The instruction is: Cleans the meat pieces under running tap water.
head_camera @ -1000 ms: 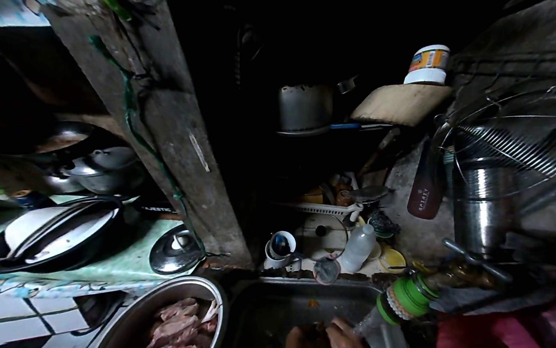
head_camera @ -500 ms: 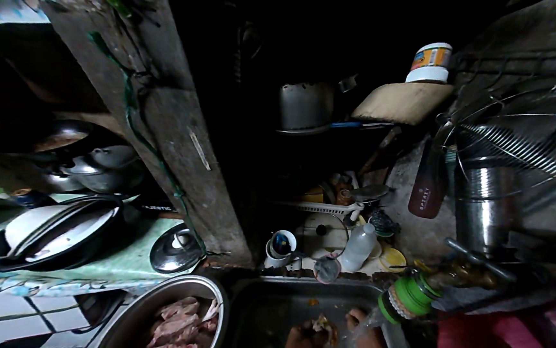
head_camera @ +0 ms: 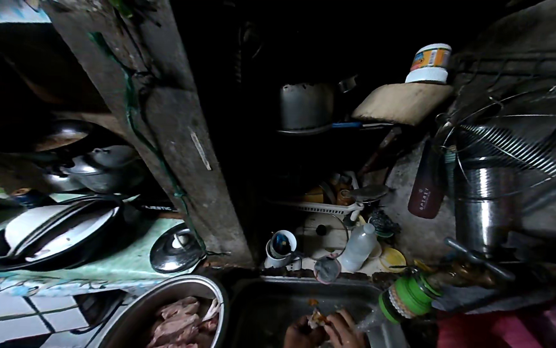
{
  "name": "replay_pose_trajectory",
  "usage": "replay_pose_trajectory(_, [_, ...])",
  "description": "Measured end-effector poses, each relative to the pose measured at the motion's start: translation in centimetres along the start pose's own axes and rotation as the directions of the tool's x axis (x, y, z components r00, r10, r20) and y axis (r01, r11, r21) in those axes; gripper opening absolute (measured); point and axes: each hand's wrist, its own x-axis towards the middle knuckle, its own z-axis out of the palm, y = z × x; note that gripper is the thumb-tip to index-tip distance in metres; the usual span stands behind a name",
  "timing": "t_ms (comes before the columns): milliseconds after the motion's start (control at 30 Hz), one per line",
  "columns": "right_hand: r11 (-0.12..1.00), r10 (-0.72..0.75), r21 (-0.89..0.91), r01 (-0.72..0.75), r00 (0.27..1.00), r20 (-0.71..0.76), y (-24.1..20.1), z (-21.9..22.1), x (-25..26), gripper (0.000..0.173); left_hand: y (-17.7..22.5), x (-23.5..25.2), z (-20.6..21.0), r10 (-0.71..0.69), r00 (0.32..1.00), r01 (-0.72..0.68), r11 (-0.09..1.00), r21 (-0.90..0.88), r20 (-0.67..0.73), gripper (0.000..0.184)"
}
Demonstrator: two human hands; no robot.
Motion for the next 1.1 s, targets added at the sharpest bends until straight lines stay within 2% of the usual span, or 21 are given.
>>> replay_pose_trajectory(133, [1.000, 0.012, 0.013, -0.013, 1.000, 0.013, -0.2, 0.3, 0.1, 0.019, -0.2, -0.1, -0.2, 0.014, 1.000, -0.014, 1.000, 0.021, 0.011, 0.022])
replay_pose_trajectory(333, [0.977, -0.068, -0.204, 0.061, 0.997, -0.028, -0.4, 0.8, -0.1, 0.014, -0.2, -0.6, 0.1, -0.014, 1.000, 0.015, 1.000, 0.025, -0.025, 0.022])
replay_pose_trajectory(533, [0.968, -0.056, -0.248, 0.050, 0.998, -0.019, -0.8, 0.8, -0.1, 0.012, -0.7, -0.2, 0.4, 0.035, 0.998, -0.028, 0.991, 0.129, -0.054, 0.022])
replay_pose_trajectory(633, [0.991, 0.017, -0.135, -0.016, 1.000, 0.002, -0.3, 0.7, 0.6, 0.014, -0.9, -0.2, 0.3, 0.068, 0.997, -0.063, 0.991, 0.120, -0.039, 0.018])
replay_pose_trajectory(733, [0.976, 0.202, 0.068, -0.206, 0.978, 0.058, 0.6, 0.7, 1.8, 0.018, -0.9, -0.3, 0.5, 0.027, 0.999, -0.026, 0.999, 0.021, -0.020, 0.017])
replay_pose_trajectory(833, [0.941, 0.318, 0.083, -0.328, 0.941, 0.119, 0.8, 1.0, 2.6, 0.021, -0.9, -0.4, 0.8, -0.035, 0.998, 0.030, 0.995, -0.098, -0.046, 0.016])
replay_pose_trajectory(933, [0.910, 0.390, 0.103, -0.402, 0.913, 0.122, 2.9, 1.0, 3.3, 0.022, -0.5, -0.8, 0.4, -0.075, 0.994, 0.062, 0.987, -0.148, -0.082, 0.014])
replay_pose_trajectory(1000, [0.887, 0.426, 0.093, -0.452, 0.881, 0.206, 3.5, 0.2, 3.6, 0.028, -0.6, -0.6, -0.1, -0.099, 0.989, 0.079, 0.983, -0.168, -0.113, 0.015])
replay_pose_trajectory(1100, [0.888, 0.363, 0.188, -0.420, 0.891, 0.275, 2.3, -0.9, 2.9, 0.036, -0.5, -0.3, -0.1, -0.135, 0.983, 0.101, 0.965, -0.242, -0.127, 0.020])
